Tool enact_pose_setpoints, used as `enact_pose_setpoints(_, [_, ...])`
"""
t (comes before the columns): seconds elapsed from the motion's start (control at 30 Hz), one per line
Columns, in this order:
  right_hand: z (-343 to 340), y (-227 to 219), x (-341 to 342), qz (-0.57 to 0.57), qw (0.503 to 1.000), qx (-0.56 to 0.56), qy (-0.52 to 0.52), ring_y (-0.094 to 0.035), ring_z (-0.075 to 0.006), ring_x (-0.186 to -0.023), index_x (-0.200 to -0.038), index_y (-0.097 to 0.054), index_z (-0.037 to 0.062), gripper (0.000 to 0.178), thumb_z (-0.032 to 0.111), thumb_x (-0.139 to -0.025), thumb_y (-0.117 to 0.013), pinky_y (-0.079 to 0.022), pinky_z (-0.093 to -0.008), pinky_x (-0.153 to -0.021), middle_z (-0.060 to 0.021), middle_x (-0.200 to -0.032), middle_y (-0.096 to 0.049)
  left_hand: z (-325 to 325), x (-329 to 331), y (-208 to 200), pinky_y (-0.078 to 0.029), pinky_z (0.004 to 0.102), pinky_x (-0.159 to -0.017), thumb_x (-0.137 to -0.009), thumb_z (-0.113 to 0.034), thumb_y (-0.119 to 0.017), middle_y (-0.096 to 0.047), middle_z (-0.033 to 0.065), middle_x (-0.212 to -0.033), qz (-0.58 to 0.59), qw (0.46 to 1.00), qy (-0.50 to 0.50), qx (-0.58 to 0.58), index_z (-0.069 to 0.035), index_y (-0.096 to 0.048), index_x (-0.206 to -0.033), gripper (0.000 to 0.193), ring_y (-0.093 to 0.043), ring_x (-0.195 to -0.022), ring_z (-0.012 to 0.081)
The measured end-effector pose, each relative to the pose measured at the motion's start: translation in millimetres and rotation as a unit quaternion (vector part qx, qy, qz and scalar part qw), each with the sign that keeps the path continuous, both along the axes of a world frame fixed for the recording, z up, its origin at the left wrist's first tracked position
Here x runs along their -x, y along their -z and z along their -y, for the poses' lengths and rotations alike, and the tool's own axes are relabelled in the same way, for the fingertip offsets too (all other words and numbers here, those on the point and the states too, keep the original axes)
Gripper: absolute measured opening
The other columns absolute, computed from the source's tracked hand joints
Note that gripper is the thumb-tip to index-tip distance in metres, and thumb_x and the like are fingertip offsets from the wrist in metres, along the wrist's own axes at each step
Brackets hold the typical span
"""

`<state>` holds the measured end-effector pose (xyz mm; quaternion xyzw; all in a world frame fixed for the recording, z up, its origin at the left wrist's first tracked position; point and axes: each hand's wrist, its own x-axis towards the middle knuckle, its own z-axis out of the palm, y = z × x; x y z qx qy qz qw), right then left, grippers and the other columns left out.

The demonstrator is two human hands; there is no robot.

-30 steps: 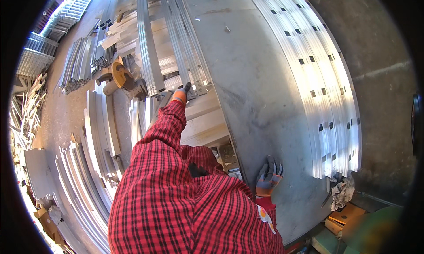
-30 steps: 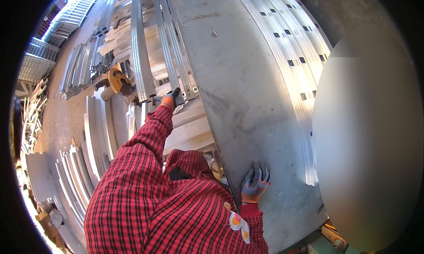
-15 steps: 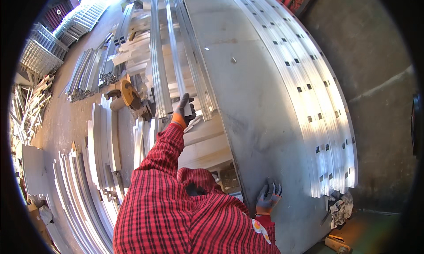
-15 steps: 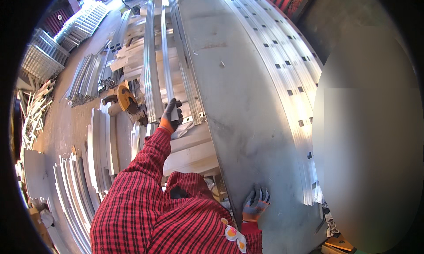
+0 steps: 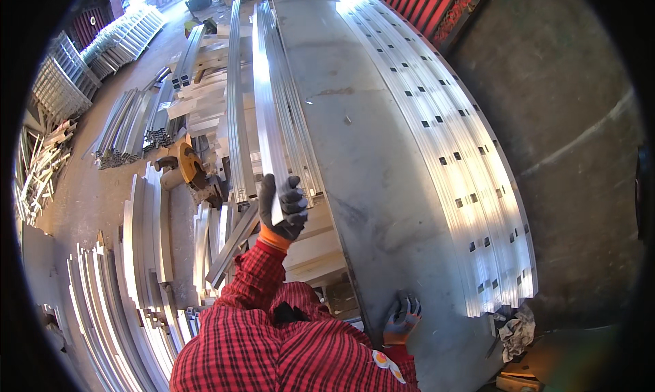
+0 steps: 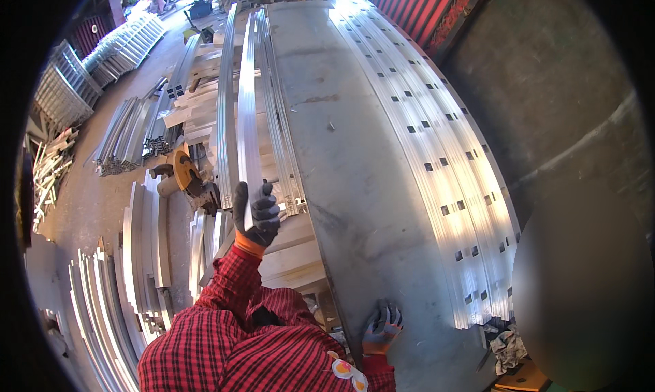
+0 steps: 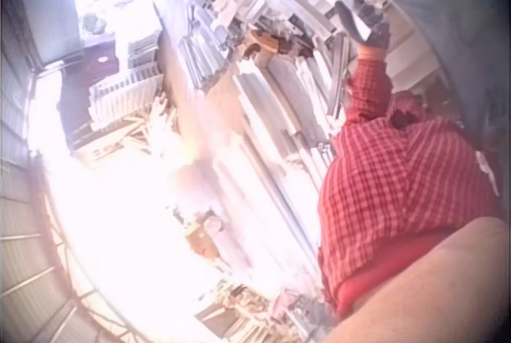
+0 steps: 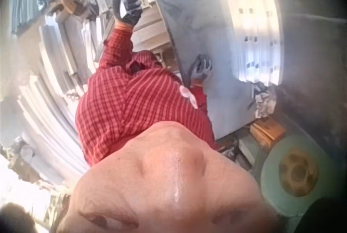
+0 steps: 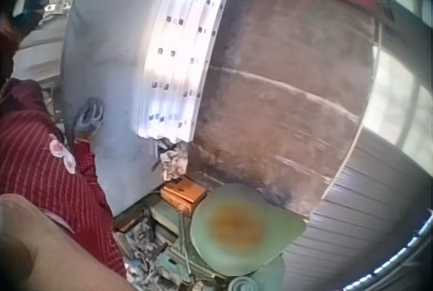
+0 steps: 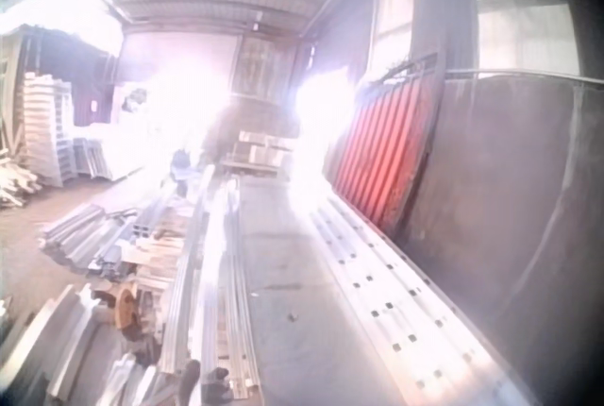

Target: The person measures a metal profile with a tape measure, then places it into a cutting machine and operates the controls to cut it. The person repeats this process for several profiles, stacking the cut pieces on a nearby table.

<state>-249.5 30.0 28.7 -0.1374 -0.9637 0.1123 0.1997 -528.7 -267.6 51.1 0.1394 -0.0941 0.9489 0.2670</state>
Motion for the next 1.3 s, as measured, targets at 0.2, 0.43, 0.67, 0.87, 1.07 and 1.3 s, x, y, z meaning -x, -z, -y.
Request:
enact_pose_setpoints(0.2, [0.0,0.1,1.5,-0.014,1.000,-0.007,0.001,-0.059,-0.0351,-0.112,-0.115,-0.068,0.0126,0.031,0.008,-0.084,-0.065,-0.045,-0.0490,-0.098,-0.0121,-0.118,-0.065,-23.2,-16.3,4.1,-0.046,0.0315,-0.053,-0.101,-0.057,-0.045,-0.054,0.0003,-0.078,0.018,0.996,0.005,0.091,-0.007,-0.057,-0.120,0.054,-0.053,-0.064,0.0145])
enact_pose_setpoints(0.43, [-1.1,4.3,2.0,-0.032,0.999,-0.007,0.006,-0.061,-0.0351,-0.109,-0.113,-0.068,0.0130,0.028,0.009,-0.085,-0.065,-0.047,-0.0488,-0.096,-0.0122,-0.114,-0.066,-97.9,-19.3,-24.1,-0.058,0.0489,-0.080,-0.089,-0.053,-0.070,-0.060,0.0030,-0.083,0.152,0.853,-0.021,0.499,-0.007,-0.057,-0.117,0.055,-0.065,-0.078,0.0249])
enact_pose_setpoints(0.67, [-4.1,-9.4,-4.3,-0.090,0.978,0.190,-0.017,-0.062,-0.0312,-0.108,-0.114,-0.066,0.0072,0.026,0.010,-0.088,-0.065,-0.048,-0.0429,-0.094,-0.0129,-0.113,-0.066,-148.3,-29.8,6.0,-0.055,0.0509,-0.087,-0.086,-0.051,-0.074,-0.060,0.0120,-0.099,0.176,0.878,0.087,0.437,-0.004,-0.052,-0.119,0.061,-0.064,-0.092,0.0308])
enact_pose_setpoints(0.87, [-24.3,-63.2,3.1,-0.133,0.915,0.382,0.008,-0.060,-0.0267,-0.113,-0.129,-0.058,0.0020,0.041,0.013,-0.090,-0.066,-0.047,-0.0373,-0.096,-0.0157,-0.122,-0.061,-186.0,-63.9,-0.2,-0.054,0.0386,-0.092,-0.093,-0.043,-0.070,-0.064,0.0121,-0.114,0.014,0.855,0.284,0.434,-0.008,-0.050,-0.131,0.056,-0.066,-0.101,0.0253])
enact_pose_setpoints(1.07, [-52.4,-77.2,22.4,0.066,0.970,0.223,-0.076,-0.048,-0.0392,-0.127,-0.147,-0.043,0.0057,0.074,0.030,-0.084,-0.073,-0.040,-0.0467,-0.107,-0.0229,-0.141,-0.049,-202.6,-95.0,16.5,-0.054,0.0328,-0.089,-0.101,-0.056,-0.047,-0.071,0.0128,-0.105,-0.506,0.535,0.328,0.591,-0.007,-0.067,-0.124,0.057,-0.066,-0.104,0.0167])
enact_pose_setpoints(1.3, [-43.3,-33.2,31.5,0.266,0.962,0.033,-0.047,-0.045,-0.0407,-0.129,-0.150,-0.039,0.0083,0.092,0.050,-0.077,-0.075,-0.037,-0.0482,-0.108,-0.0216,-0.143,-0.045,-176.0,-3.3,-40.6,-0.056,0.0296,-0.065,-0.100,-0.039,-0.060,-0.072,0.0078,-0.091,-0.204,0.670,0.129,0.703,-0.004,-0.067,-0.115,0.039,-0.068,-0.073,0.0156])
